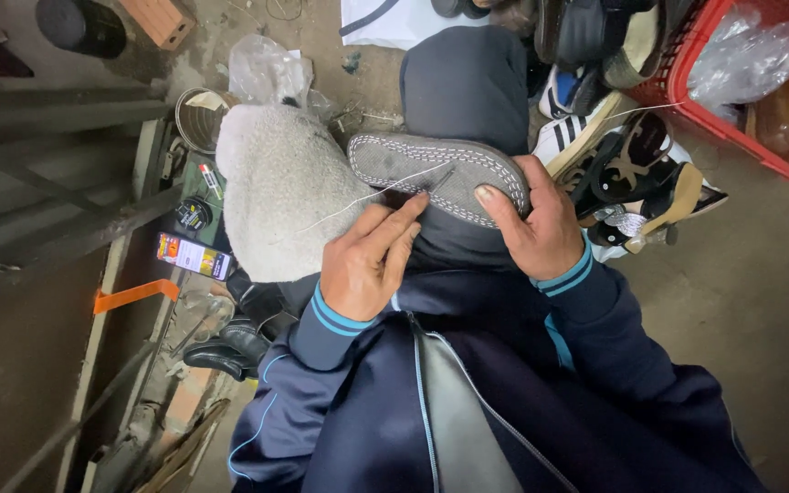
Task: The person sits on the floor and sews a shoe sole using a needle and thread. They repeatedly pull the thread through the sole and tighten the stitches while holding the shoe in their lap.
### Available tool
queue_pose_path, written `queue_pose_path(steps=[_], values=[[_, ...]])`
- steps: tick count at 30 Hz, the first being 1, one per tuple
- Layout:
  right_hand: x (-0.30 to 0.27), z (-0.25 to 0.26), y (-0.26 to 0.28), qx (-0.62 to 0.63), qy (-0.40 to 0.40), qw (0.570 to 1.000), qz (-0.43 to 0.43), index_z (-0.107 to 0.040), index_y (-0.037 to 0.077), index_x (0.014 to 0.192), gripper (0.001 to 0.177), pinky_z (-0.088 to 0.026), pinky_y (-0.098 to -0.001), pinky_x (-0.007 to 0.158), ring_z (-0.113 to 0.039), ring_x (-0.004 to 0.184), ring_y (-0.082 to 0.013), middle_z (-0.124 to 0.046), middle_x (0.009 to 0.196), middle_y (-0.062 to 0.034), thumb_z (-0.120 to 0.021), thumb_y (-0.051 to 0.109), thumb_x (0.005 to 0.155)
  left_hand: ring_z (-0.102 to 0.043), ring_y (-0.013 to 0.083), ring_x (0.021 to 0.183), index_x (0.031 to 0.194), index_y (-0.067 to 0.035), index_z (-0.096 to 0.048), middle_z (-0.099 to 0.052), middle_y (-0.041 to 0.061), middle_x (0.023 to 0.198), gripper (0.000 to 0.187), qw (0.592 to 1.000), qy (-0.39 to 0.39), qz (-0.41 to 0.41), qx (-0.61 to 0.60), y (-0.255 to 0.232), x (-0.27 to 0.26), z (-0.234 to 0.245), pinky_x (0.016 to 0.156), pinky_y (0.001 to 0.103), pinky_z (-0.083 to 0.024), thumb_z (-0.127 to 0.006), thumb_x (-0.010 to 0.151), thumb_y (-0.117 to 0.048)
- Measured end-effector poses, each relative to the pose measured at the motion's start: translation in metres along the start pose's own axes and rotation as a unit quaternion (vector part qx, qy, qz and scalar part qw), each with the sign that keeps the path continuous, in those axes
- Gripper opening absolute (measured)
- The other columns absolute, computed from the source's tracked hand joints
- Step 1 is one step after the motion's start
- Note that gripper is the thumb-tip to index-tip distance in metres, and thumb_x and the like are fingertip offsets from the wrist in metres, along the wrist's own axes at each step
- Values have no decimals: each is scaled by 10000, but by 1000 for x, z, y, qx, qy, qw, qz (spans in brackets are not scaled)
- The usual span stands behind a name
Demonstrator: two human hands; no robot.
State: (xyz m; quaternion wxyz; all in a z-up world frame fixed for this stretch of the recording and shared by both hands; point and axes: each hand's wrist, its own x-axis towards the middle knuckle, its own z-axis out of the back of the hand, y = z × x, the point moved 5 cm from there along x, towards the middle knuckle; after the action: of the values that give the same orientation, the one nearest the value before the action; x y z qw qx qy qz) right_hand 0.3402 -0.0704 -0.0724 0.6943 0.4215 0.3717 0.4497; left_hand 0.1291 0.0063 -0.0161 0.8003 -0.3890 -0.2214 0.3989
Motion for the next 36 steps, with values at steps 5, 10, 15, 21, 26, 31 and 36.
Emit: queue_pose_path(steps=[5,10,15,21,26,31,36], values=[[-1,-1,5,2,0,1000,2,-618,3,1189,323,-555,-553,742,-667,1049,-542,-666,915,-289,-670,297,1067,-702,305,677,1281,-197,-746,-688,63,854,274,1000,-2,4,3,0,2,-3,600,386,-580,-649,1028,-160],[-2,0,4,-2,3,1000,0,-620,1,1189,329,-556,-557,766,-668,1082,-531,-678,934,-285,-671,300,1061,-712,325,704,1274,-198,-748,-697,69,869,267,1000,-3,6,11,3,3,-6,600,400,-579,-647,1028,-169],[0,1,9,-2,2,1000,1,-633,-2,1190,318,-555,-542,782,-679,1067,-513,-685,928,-268,-680,284,1058,-723,328,752,1283,-221,-747,-693,48,869,277,1000,5,10,24,7,1,-9,640,410,-592,-649,1026,-191],[0,1,7,0,3,1000,11,-634,-10,1191,316,-558,-538,780,-676,1072,-518,-685,929,-277,-698,264,1048,-729,331,782,1276,-220,-748,-688,44,870,270,999,10,11,31,4,4,-8,653,415,-594,-643,1029,-197],[-4,-1,19,-57,-35,996,66,-654,-17,1185,316,-562,-511,758,-695,1022,-475,-693,975,-250,-751,234,1019,-729,347,817,1269,-235,-751,-690,53,887,280,999,25,18,41,10,1,-5,692,434,-604,-631,1021,-184],[-14,-12,25,-165,-49,979,110,-688,35,1173,341,-575,-439,744,-722,919,-346,-697,1006,-135,-794,289,972,-732,329,822,1242,-272,-767,-710,32,889,306,997,51,14,47,17,2,10,721,418,-613,-623,989,-178],[-25,-23,47,-277,-85,939,184,-690,33,1144,313,-579,-362,736,-719,921,-299,-658,976,-89,-762,285,973,-707,285,703,1214,-266,-785,-656,8,805,319,994,67,-36,84,15,6,22,660,389,-602,-587,994,-147]])
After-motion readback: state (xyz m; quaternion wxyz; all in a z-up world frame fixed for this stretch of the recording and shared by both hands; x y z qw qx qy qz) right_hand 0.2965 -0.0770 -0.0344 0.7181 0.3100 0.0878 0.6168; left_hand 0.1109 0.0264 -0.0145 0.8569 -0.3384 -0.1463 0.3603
